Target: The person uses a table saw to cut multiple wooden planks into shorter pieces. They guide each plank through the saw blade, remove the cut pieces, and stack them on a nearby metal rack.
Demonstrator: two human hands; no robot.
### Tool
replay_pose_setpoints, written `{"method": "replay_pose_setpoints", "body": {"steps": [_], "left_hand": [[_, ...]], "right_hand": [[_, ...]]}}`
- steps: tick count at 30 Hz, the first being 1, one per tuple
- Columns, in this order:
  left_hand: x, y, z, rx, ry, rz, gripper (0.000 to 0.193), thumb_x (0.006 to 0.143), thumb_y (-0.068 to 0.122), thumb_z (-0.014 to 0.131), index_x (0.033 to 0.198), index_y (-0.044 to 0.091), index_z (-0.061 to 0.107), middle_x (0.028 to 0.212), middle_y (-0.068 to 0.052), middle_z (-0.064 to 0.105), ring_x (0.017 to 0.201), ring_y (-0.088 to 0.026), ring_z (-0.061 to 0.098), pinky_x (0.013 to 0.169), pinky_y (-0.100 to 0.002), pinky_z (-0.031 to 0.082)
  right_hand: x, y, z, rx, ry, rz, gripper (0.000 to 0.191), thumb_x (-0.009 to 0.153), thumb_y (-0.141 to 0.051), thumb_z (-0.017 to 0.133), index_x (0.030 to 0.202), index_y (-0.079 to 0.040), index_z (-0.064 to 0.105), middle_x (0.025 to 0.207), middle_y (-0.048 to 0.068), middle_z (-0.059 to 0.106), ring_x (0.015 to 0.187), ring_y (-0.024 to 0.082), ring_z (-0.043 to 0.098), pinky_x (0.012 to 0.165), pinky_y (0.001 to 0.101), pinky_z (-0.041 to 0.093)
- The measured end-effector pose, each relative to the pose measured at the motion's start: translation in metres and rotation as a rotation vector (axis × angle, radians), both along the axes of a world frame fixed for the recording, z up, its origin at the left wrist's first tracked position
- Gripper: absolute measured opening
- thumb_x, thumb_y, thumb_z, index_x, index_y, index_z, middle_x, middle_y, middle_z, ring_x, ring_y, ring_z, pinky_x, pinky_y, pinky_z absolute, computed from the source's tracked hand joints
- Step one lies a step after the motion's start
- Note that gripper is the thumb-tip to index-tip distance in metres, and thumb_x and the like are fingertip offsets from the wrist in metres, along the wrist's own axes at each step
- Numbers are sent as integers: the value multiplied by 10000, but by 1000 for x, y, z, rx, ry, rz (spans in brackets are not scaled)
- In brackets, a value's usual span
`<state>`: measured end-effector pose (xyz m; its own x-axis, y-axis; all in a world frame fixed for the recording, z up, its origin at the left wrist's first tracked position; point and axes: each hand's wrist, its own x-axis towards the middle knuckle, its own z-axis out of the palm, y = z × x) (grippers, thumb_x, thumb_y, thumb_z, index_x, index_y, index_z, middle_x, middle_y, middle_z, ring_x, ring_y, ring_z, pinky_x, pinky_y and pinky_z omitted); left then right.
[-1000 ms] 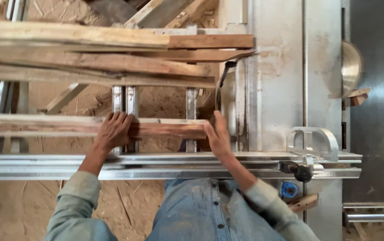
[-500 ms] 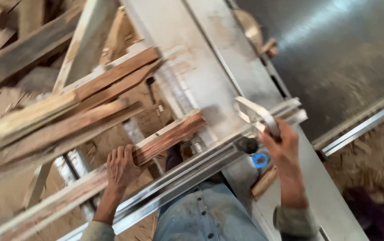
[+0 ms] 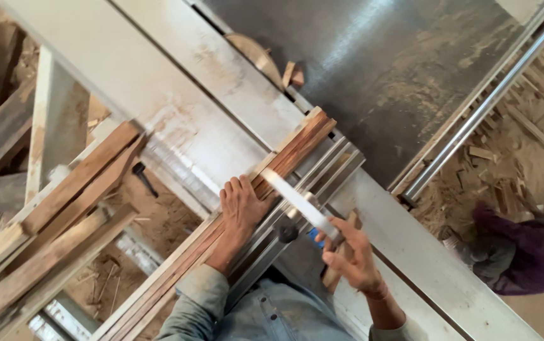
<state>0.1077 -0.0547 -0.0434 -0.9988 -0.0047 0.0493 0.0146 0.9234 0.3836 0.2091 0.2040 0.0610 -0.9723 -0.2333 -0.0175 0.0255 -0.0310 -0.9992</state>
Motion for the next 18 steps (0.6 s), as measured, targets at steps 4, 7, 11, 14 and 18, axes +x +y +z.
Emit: {"method": "replay_pose_setpoints", "body": {"steps": [4, 7, 11, 14, 18], "left_hand": [[-1, -1, 3, 44, -51, -119, 733, 878, 670, 695, 1105, -25, 643, 991, -194, 621, 941, -342, 608, 856, -484, 490], [1, -8, 7, 103, -130, -153, 756, 827, 691, 712, 1035, -34, 669, 982, -188, 643, 967, -349, 630, 853, -472, 517], [-8, -19, 10, 114, -285, -149, 788, 731, 683, 772, 989, -55, 668, 972, -187, 642, 936, -335, 634, 810, -464, 526], [0, -21, 9, 177, -118, -131, 652, 739, 596, 783, 1004, 8, 685, 981, -165, 649, 954, -361, 629, 841, -471, 526], [-2, -26, 5, 177, -94, -139, 643, 757, 559, 794, 1047, 1, 660, 1002, -172, 640, 961, -377, 616, 830, -488, 512]], "right_hand": [[-26, -11, 28, -10, 30, 88, 632, 845, -224, 676, 1362, 114, 542, 1025, 139, 664, 743, 131, 609, 640, 249, 494], [-47, -22, 29, -13, 152, 137, 616, 946, -348, 633, 1379, 82, 548, 1008, 110, 668, 766, 146, 632, 683, 282, 518], [-109, -36, -3, -96, 188, 263, 638, 1099, -528, 329, 1318, -21, 649, 1038, 70, 733, 893, 152, 706, 789, 299, 587], [-160, -53, -40, 288, 112, 106, 433, 1093, -361, 519, 1287, -5, 673, 1002, 150, 704, 928, 245, 667, 859, 357, 552], [-190, -76, -71, 1033, 315, 476, 620, 925, -261, 613, 1474, 6, 505, 970, 190, 655, 913, 354, 636, 835, 444, 522]]}}
